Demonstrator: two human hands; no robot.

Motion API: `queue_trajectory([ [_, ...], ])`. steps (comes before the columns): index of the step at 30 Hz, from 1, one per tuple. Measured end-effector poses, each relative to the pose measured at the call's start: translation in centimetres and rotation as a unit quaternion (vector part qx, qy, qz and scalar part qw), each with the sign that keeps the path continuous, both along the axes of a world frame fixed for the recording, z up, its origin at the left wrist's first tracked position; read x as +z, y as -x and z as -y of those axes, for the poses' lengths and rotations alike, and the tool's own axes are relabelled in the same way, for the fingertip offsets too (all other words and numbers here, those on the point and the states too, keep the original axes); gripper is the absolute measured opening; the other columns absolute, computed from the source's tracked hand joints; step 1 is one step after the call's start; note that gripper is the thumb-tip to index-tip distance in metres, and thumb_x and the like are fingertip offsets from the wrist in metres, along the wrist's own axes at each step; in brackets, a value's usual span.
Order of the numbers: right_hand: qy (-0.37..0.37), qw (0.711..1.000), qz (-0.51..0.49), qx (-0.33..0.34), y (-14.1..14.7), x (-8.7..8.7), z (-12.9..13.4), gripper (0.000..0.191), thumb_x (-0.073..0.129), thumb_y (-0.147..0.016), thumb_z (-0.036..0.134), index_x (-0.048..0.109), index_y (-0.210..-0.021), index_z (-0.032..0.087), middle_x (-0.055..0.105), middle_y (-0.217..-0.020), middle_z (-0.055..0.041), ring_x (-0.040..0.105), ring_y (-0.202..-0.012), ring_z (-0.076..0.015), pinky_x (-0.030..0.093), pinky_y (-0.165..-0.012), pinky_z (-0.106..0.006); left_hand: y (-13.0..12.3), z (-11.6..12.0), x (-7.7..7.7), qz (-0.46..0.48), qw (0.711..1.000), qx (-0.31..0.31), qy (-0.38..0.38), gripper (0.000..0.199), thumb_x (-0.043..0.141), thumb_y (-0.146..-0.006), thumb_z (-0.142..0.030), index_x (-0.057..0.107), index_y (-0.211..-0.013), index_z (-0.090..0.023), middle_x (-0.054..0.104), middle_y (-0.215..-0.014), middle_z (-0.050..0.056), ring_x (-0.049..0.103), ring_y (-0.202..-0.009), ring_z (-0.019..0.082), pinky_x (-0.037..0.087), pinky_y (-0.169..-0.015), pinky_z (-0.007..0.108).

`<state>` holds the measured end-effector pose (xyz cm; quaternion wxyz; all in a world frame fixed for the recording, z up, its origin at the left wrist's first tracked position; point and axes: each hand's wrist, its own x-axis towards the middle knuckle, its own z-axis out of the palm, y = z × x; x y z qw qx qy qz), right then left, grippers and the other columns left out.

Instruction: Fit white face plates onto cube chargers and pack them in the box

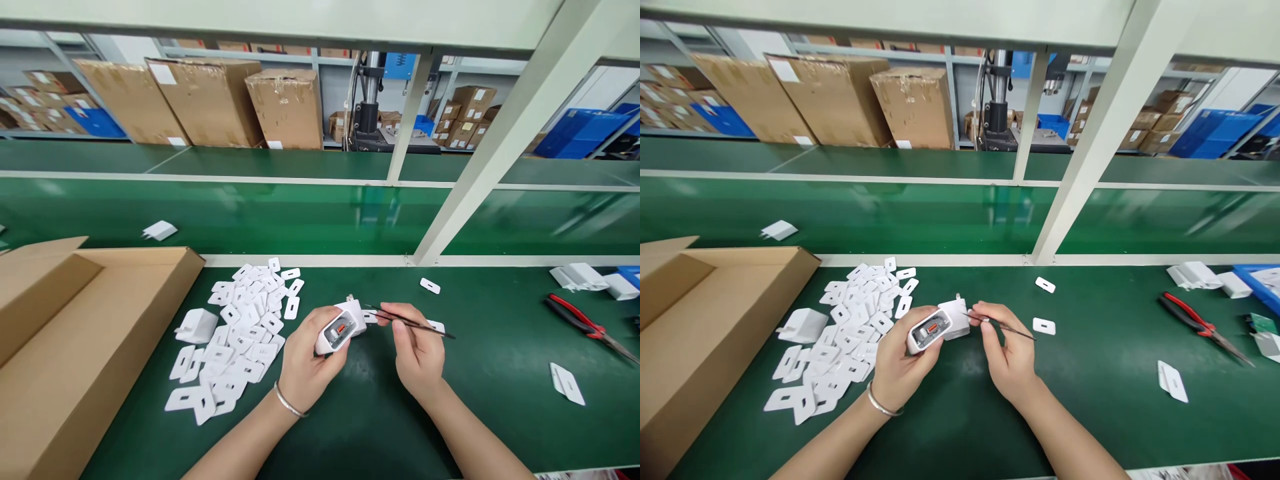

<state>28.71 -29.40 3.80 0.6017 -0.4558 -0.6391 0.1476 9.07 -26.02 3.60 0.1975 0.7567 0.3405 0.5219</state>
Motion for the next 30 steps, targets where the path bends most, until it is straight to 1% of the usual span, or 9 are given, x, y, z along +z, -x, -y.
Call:
queue_trajectory([
  [2, 0.004, 0.998, -0.038, 0.043, 0.4, 0.0, 0.5, 0.031, 0.053, -0.104, 0.014, 0.07, -0.126, 0.028, 0.075, -0.112, -0.0073, 0.075, -0.092, -0.0192, 0.066, -0.083, -0.037, -0.1, 0.0, 0.0, -0.003, 1.0, -0.002, -0.019, 0.033, 0.062, -0.092, -0.015, 0.058, -0.124, -0.024, 0.072, -0.108, 0.005, 0.074, -0.095, 0.018, 0.062, -0.08, 0.027],
  [4, 0.001, 0.995, -0.075, 0.073, 0.9, 0.1, 0.8, 0.03, 0.057, -0.102, 0.013, 0.07, -0.124, 0.028, 0.074, -0.112, -0.0069, 0.076, -0.093, -0.0194, 0.067, -0.081, -0.036, -0.3, 0.0, 0.0, -0.002, 0.999, -0.008, -0.031, 0.033, 0.063, -0.092, -0.015, 0.058, -0.124, -0.024, 0.072, -0.106, 0.005, 0.075, -0.095, 0.019, 0.062, -0.079, 0.026],
  [7, -0.018, 0.989, -0.115, 0.087, 1.4, 0.4, 1.0, 0.028, 0.058, -0.101, 0.013, 0.07, -0.122, 0.028, 0.072, -0.107, -0.006, 0.075, -0.09, -0.0185, 0.067, -0.079, -0.036, -0.3, 0.0, 0.1, -0.008, 0.999, -0.005, -0.035, 0.032, 0.064, -0.092, -0.017, 0.059, -0.123, -0.023, 0.073, -0.104, 0.006, 0.075, -0.091, 0.018, 0.061, -0.076, 0.024],
  [9, -0.033, 0.988, -0.124, 0.089, 1.6, 0.7, 1.0, 0.025, 0.056, -0.103, 0.016, 0.069, -0.121, 0.027, 0.071, -0.104, -0.0063, 0.074, -0.086, -0.0178, 0.067, -0.077, -0.036, -0.2, 0.1, 0.3, -0.016, 0.999, 0.0, -0.039, 0.029, 0.064, -0.092, -0.017, 0.06, -0.121, -0.022, 0.074, -0.101, 0.005, 0.075, -0.086, 0.017, 0.061, -0.073, 0.023],
  [12, -0.033, 0.988, -0.11, 0.104, 1.8, 1.1, 1.1, 0.021, 0.053, -0.105, 0.021, 0.067, -0.12, 0.026, 0.07, -0.099, -0.0072, 0.072, -0.084, -0.0189, 0.065, -0.07, -0.035, -0.3, 0.1, 0.6, -0.022, 0.999, 0.002, -0.05, 0.027, 0.064, -0.092, -0.018, 0.061, -0.118, -0.022, 0.075, -0.097, 0.005, 0.075, -0.081, 0.016, 0.061, -0.071, 0.023],
  [15, -0.032, 0.99, -0.079, 0.114, 1.8, 1.1, 1.3, 0.021, 0.053, -0.104, 0.019, 0.066, -0.12, 0.026, 0.071, -0.095, -0.0073, 0.07, -0.084, -0.0201, 0.063, -0.067, -0.035, -0.4, 0.1, 0.8, -0.025, 0.998, -0.002, -0.053, 0.026, 0.065, -0.091, -0.019, 0.061, -0.117, -0.022, 0.075, -0.095, 0.005, 0.075, -0.078, 0.017, 0.061, -0.069, 0.024],
  [19, -0.038, 0.99, -0.069, 0.116, 1.7, 0.7, 1.6, 0.027, 0.054, -0.102, 0.014, 0.064, -0.123, 0.026, 0.07, -0.098, -0.0074, 0.069, -0.088, -0.0202, 0.062, -0.07, -0.036, -0.4, 0.1, 0.7, -0.028, 0.998, -0.004, -0.062, 0.026, 0.065, -0.092, -0.019, 0.061, -0.118, -0.022, 0.075, -0.095, 0.006, 0.075, -0.078, 0.017, 0.061, -0.068, 0.025],
  [23, -0.029, 0.99, -0.049, 0.127, 1.5, 0.3, 1.8, 0.033, 0.054, -0.1, 0.011, 0.063, -0.127, 0.028, 0.07, -0.103, -0.0074, 0.068, -0.092, -0.0204, 0.061, -0.072, -0.036, -0.3, 0.0, 0.5, -0.032, 0.997, -0.003, -0.07, 0.028, 0.065, -0.092, -0.019, 0.06, -0.12, -0.022, 0.075, -0.096, 0.006, 0.075, -0.081, 0.018, 0.061, -0.07, 0.026],
  [30, -0.029, 0.991, -0.043, 0.125, 1.4, 0.1, 2.0, 0.037, 0.055, -0.098, 0.008, 0.062, -0.128, 0.027, 0.069, -0.105, -0.0068, 0.068, -0.095, -0.02, 0.06, -0.077, -0.037, -0.3, 0.1, 0.6, -0.032, 0.997, -0.001, -0.077, 0.028, 0.066, -0.091, -0.019, 0.061, -0.119, -0.022, 0.075, -0.095, 0.006, 0.075, -0.081, 0.018, 0.061, -0.071, 0.026],
])
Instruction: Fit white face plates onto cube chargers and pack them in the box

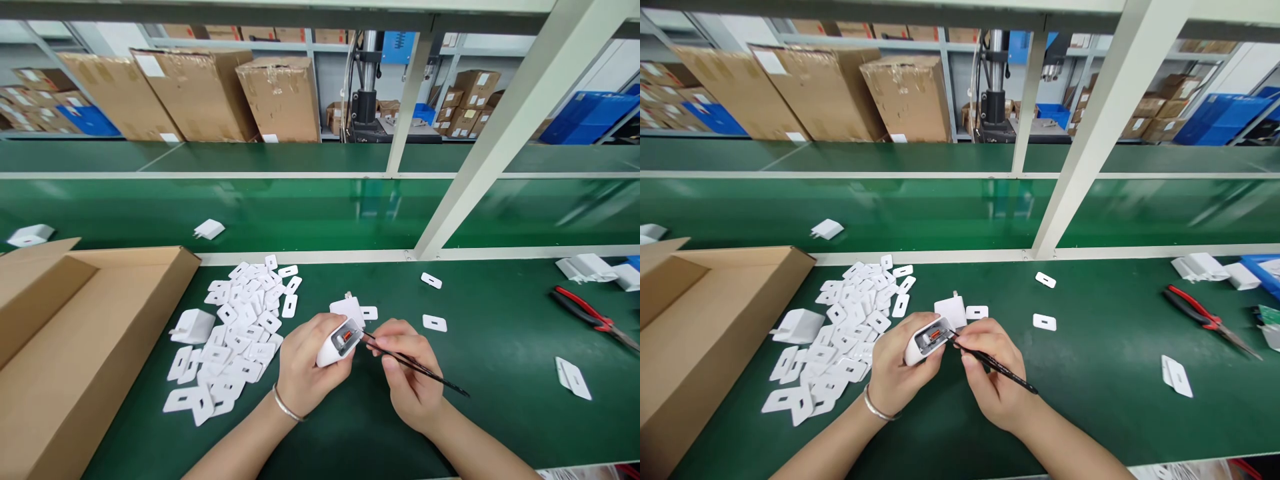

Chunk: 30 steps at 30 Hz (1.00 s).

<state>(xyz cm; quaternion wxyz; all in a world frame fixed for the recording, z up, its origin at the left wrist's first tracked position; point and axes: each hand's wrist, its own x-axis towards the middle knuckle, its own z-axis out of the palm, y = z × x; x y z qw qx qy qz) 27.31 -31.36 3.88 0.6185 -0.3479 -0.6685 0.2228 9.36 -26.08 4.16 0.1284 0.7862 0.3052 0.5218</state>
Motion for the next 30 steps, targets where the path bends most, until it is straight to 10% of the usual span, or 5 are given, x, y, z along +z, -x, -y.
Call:
queue_trajectory([
  [30, -0.009, 1.0, 0.004, -0.012, 0.1, -0.08, -0.02, 0.036, 0.053, -0.099, 0.008, 0.061, -0.129, 0.027, 0.067, -0.104, -0.0069, 0.065, -0.093, -0.0195, 0.057, -0.072, -0.034, -0.07, 0.01, 0.03, -0.016, 1.0, 0.014, -0.015, 0.026, 0.066, -0.091, -0.019, 0.061, -0.116, -0.021, 0.075, -0.094, 0.007, 0.075, -0.079, 0.019, 0.061, -0.068, 0.027],
])
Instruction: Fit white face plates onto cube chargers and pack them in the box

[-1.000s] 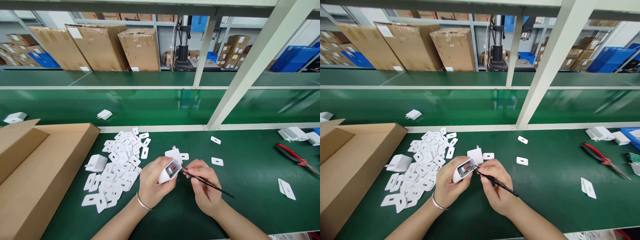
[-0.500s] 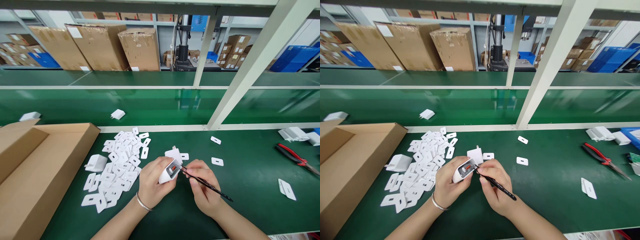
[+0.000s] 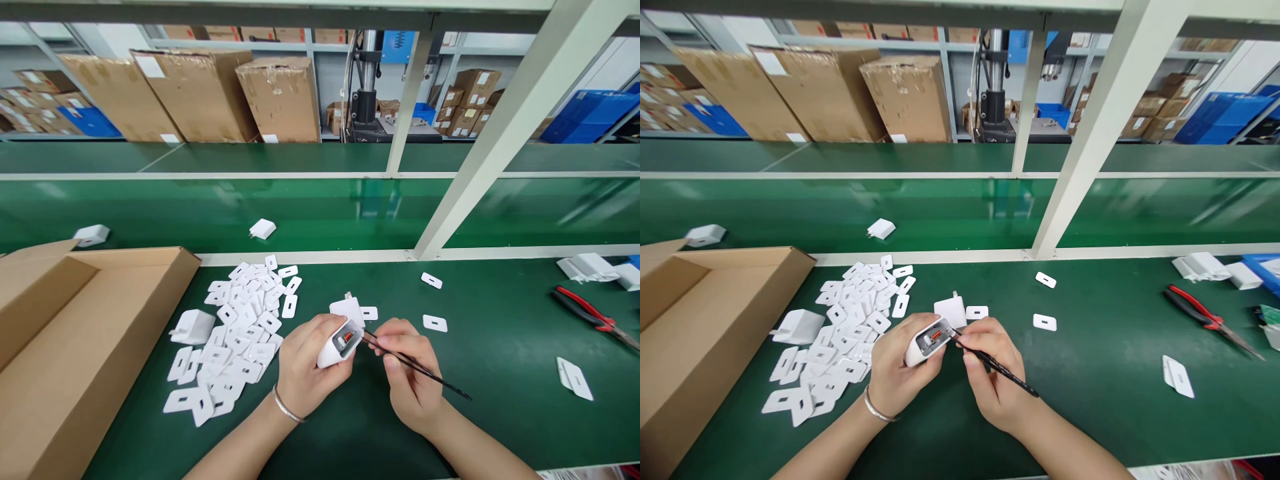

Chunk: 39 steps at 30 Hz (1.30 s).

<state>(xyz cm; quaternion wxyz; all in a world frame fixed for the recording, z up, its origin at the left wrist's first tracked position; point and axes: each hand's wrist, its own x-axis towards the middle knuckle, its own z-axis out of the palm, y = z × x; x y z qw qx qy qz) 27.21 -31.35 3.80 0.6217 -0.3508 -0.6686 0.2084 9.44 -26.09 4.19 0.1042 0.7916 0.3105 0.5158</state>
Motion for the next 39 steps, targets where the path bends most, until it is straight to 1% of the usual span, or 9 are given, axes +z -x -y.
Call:
queue_trajectory([
  [6, -0.001, 0.999, -0.033, -0.005, 0.4, 0.0, -0.2, 0.025, 0.049, -0.102, 0.013, 0.062, -0.121, 0.025, 0.065, -0.096, -0.0066, 0.063, -0.087, -0.0195, 0.055, -0.07, -0.035, 0.0, 0.0, -0.1, 0.0, 1.0, -0.002, -0.003, 0.026, 0.065, -0.091, -0.017, 0.061, -0.116, -0.019, 0.075, -0.096, 0.008, 0.075, -0.081, 0.018, 0.061, -0.07, 0.027],
  [21, 0.02, 0.998, -0.055, -0.008, 0.7, 0.2, -0.3, 0.021, 0.048, -0.105, 0.018, 0.062, -0.118, 0.025, 0.06, -0.092, -0.005, 0.06, -0.089, -0.0198, 0.055, -0.071, -0.034, -0.1, -0.3, -0.7, -0.004, 1.0, 0.008, -0.016, 0.029, 0.066, -0.087, -0.013, 0.062, -0.116, -0.018, 0.074, -0.098, 0.008, 0.074, -0.085, 0.019, 0.06, -0.074, 0.027],
  [23, 0.009, 0.995, -0.09, -0.035, 0.7, 0.3, -0.4, 0.02, 0.044, -0.107, 0.023, 0.061, -0.117, 0.026, 0.058, -0.091, -0.0044, 0.061, -0.086, -0.0199, 0.056, -0.067, -0.034, 0.0, -0.3, -0.7, 0.003, 1.0, 0.01, -0.001, 0.029, 0.065, -0.088, -0.013, 0.062, -0.116, -0.018, 0.074, -0.099, 0.007, 0.073, -0.086, 0.018, 0.06, -0.074, 0.026],
  [25, 0.016, 0.99, -0.094, -0.105, 0.2, 0.4, -0.9, 0.02, 0.042, -0.108, 0.024, 0.06, -0.115, 0.027, 0.057, -0.091, -0.0031, 0.061, -0.08, -0.0182, 0.055, -0.065, -0.033, 0.2, -0.3, -0.9, 0.015, 1.0, 0.016, 0.02, 0.029, 0.065, -0.088, -0.013, 0.062, -0.116, -0.019, 0.073, -0.099, 0.006, 0.072, -0.085, 0.017, 0.059, -0.073, 0.024],
  [27, 0.055, 0.982, -0.021, -0.178, -0.6, 0.4, -1.6, 0.018, 0.044, -0.108, 0.022, 0.061, -0.112, 0.027, 0.058, -0.093, -0.0026, 0.061, -0.076, -0.0171, 0.053, -0.067, -0.033, 0.3, -0.4, -1.2, 0.036, 0.998, 0.023, 0.046, 0.031, 0.066, -0.088, -0.013, 0.062, -0.118, -0.02, 0.073, -0.102, 0.005, 0.072, -0.087, 0.016, 0.059, -0.075, 0.025],
  [29, 0.108, 0.962, 0.13, -0.215, -1.8, 0.2, -2.7, 0.02, 0.047, -0.104, 0.015, 0.064, -0.11, 0.025, 0.061, -0.095, -0.0044, 0.06, -0.082, -0.0194, 0.051, -0.071, -0.035, 0.4, -0.6, -1.7, 0.065, 0.995, 0.024, 0.077, 0.036, 0.066, -0.089, -0.013, 0.061, -0.123, -0.022, 0.073, -0.11, 0.006, 0.073, -0.097, 0.018, 0.06, -0.084, 0.027],
  [33, 0.176, 0.864, 0.412, -0.23, -4.2, -1.2, -4.8, 0.042, 0.04, -0.093, -0.003, 0.07, -0.112, 0.018, 0.066, -0.104, -0.0105, 0.059, -0.095, -0.0263, 0.049, -0.076, -0.039, 0.5, -1.0, -2.4, 0.11, 0.986, 0.027, 0.121, 0.035, 0.065, -0.093, -0.015, 0.062, -0.127, -0.024, 0.069, -0.126, 0.008, 0.065, -0.123, 0.024, 0.055, -0.104, 0.037],
  [36, 0.223, 0.81, 0.491, -0.228, -5.4, -2.2, -5.5, 0.053, 0.039, -0.088, -0.008, 0.072, -0.121, 0.018, 0.067, -0.11, -0.0119, 0.059, -0.097, -0.0276, 0.05, -0.08, -0.04, 0.5, -1.3, -2.6, 0.142, 0.973, 0.048, 0.175, 0.029, 0.063, -0.098, -0.023, 0.063, -0.127, -0.025, 0.068, -0.123, 0.008, 0.067, -0.117, 0.022, 0.057, -0.098, 0.036],
  [39, 0.238, 0.785, 0.517, -0.245, -5.9, -2.3, -5.4, 0.064, 0.039, -0.086, -0.01, 0.071, -0.132, 0.022, 0.064, -0.117, -0.0145, 0.058, -0.102, -0.0297, 0.052, -0.085, -0.043, 0.5, -1.6, -2.7, 0.18, 0.955, 0.053, 0.228, 0.027, 0.061, -0.101, -0.032, 0.062, -0.126, -0.025, 0.069, -0.119, 0.007, 0.069, -0.106, 0.02, 0.058, -0.089, 0.031],
])
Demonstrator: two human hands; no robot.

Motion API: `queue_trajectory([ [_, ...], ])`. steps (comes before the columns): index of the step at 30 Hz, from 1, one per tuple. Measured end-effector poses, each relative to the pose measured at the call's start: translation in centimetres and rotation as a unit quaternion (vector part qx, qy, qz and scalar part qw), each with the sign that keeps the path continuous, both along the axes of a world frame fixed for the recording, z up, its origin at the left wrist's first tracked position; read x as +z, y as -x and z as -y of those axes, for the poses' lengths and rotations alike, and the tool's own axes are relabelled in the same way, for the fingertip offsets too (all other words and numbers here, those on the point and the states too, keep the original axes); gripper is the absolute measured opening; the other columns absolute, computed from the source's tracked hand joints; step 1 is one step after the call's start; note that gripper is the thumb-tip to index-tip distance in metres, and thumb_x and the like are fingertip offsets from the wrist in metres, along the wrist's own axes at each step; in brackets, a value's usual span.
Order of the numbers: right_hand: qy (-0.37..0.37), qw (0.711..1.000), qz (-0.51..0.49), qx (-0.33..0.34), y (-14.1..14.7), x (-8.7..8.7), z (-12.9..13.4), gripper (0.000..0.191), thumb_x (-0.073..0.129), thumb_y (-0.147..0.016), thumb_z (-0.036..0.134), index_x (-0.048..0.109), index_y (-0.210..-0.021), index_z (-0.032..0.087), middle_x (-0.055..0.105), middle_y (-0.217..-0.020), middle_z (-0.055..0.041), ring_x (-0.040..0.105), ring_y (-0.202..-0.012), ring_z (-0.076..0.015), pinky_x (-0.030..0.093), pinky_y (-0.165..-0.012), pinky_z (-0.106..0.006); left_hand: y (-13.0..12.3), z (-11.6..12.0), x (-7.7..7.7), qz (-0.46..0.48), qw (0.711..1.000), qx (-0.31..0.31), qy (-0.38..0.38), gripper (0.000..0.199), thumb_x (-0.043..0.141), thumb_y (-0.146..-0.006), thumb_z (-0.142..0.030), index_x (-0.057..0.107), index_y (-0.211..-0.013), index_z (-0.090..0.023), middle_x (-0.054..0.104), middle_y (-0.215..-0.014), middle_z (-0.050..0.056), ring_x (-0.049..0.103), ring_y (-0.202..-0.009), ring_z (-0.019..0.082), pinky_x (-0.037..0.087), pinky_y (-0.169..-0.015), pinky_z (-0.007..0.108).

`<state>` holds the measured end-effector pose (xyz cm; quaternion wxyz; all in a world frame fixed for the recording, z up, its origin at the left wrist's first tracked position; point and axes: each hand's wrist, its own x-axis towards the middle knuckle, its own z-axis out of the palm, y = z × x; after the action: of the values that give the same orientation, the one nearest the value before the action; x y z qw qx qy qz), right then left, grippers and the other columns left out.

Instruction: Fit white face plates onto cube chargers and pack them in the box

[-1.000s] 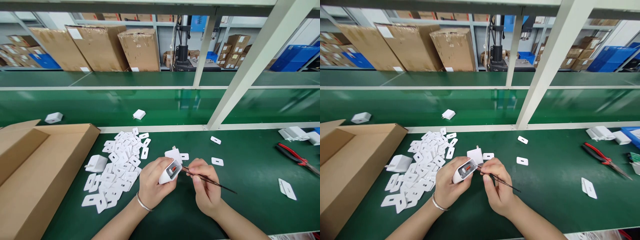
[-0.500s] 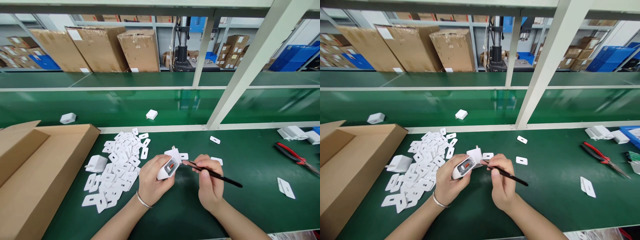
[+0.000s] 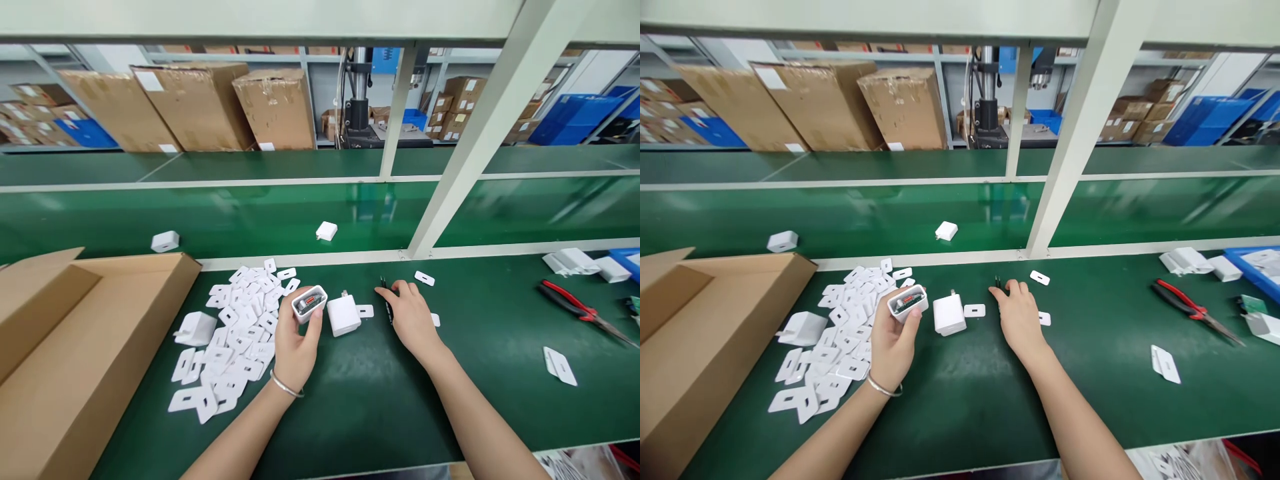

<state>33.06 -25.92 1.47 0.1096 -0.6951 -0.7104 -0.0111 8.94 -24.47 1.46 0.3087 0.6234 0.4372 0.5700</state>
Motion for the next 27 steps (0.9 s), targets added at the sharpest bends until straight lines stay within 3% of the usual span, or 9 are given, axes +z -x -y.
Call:
queue_trajectory([
  [4, -0.025, 0.998, -0.05, 0.041, 0.7, 0.8, 0.3, 0.044, 0.05, -0.097, 0.006, 0.07, -0.132, 0.024, 0.062, -0.123, -0.0134, 0.055, -0.109, -0.0302, 0.052, -0.093, -0.045, 0.0, -0.3, -0.1, 0.044, 0.999, -0.011, 0.019, 0.026, 0.062, -0.101, -0.039, 0.062, -0.122, -0.024, 0.069, -0.115, 0.006, 0.068, -0.101, 0.018, 0.056, -0.086, 0.03],
  [8, 0.016, 0.99, -0.085, 0.114, 2.0, 0.7, 0.3, 0.024, 0.065, -0.096, 0.018, 0.07, -0.119, 0.02, 0.066, -0.118, -0.0099, 0.056, -0.107, -0.0289, 0.051, -0.091, -0.044, 0.1, -0.3, -0.3, 0.082, 0.995, -0.057, 0.008, 0.034, 0.055, -0.102, -0.048, 0.062, -0.124, -0.024, 0.067, -0.119, 0.008, 0.065, -0.098, 0.02, 0.053, -0.08, 0.03],
  [12, -0.027, 0.991, -0.109, 0.073, 2.4, 0.4, 0.3, 0.012, 0.062, -0.096, 0.018, 0.069, -0.106, 0.018, 0.07, -0.104, -0.0092, 0.059, -0.095, -0.0273, 0.049, -0.082, -0.043, 0.2, 0.0, -0.1, 0.094, 0.991, -0.097, -0.004, 0.043, 0.041, -0.104, -0.055, 0.063, -0.121, -0.023, 0.064, -0.119, 0.011, 0.062, -0.102, 0.024, 0.052, -0.08, 0.034],
  [15, -0.152, 0.963, -0.217, 0.046, 2.7, 1.2, 0.7, 0.012, 0.062, -0.098, 0.023, 0.068, -0.108, 0.02, 0.069, -0.101, -0.0074, 0.061, -0.093, -0.0253, 0.049, -0.08, -0.041, 0.1, 0.2, 0.2, 0.072, 0.991, -0.106, -0.032, 0.046, 0.035, -0.105, -0.056, 0.066, -0.113, -0.023, 0.065, -0.112, 0.01, 0.061, -0.105, 0.026, 0.052, -0.087, 0.039],
  [19, -0.287, 0.903, -0.292, 0.134, 4.0, 2.6, 2.2, 0.024, 0.063, -0.096, 0.019, 0.065, -0.119, 0.024, 0.068, -0.103, -0.0062, 0.061, -0.094, -0.0233, 0.049, -0.082, -0.04, 0.2, 0.5, 0.5, 0.042, 0.99, -0.124, -0.054, 0.051, 0.029, -0.105, -0.057, 0.067, -0.109, -0.023, 0.065, -0.107, 0.009, 0.063, -0.1, 0.026, 0.052, -0.084, 0.04],
  [23, -0.324, 0.884, -0.258, 0.217, 5.6, 2.6, 3.4, 0.035, 0.065, -0.095, 0.019, 0.064, -0.13, 0.026, 0.068, -0.101, -0.0064, 0.06, -0.087, -0.0215, 0.048, -0.076, -0.039, 0.2, 0.8, 0.8, -0.001, 0.986, -0.14, -0.088, 0.055, 0.026, -0.106, -0.058, 0.067, -0.11, -0.022, 0.066, -0.108, 0.009, 0.064, -0.098, 0.025, 0.052, -0.083, 0.04],
  [27, -0.327, 0.881, -0.23, 0.252, 6.3, 2.0, 3.7, 0.038, 0.064, -0.099, 0.025, 0.063, -0.136, 0.028, 0.07, -0.1, -0.0058, 0.06, -0.083, -0.0197, 0.047, -0.072, -0.037, 0.1, 1.0, 1.0, -0.043, 0.981, -0.152, -0.115, 0.052, 0.027, -0.107, -0.056, 0.066, -0.113, -0.022, 0.066, -0.109, 0.01, 0.065, -0.1, 0.026, 0.052, -0.085, 0.04],
])
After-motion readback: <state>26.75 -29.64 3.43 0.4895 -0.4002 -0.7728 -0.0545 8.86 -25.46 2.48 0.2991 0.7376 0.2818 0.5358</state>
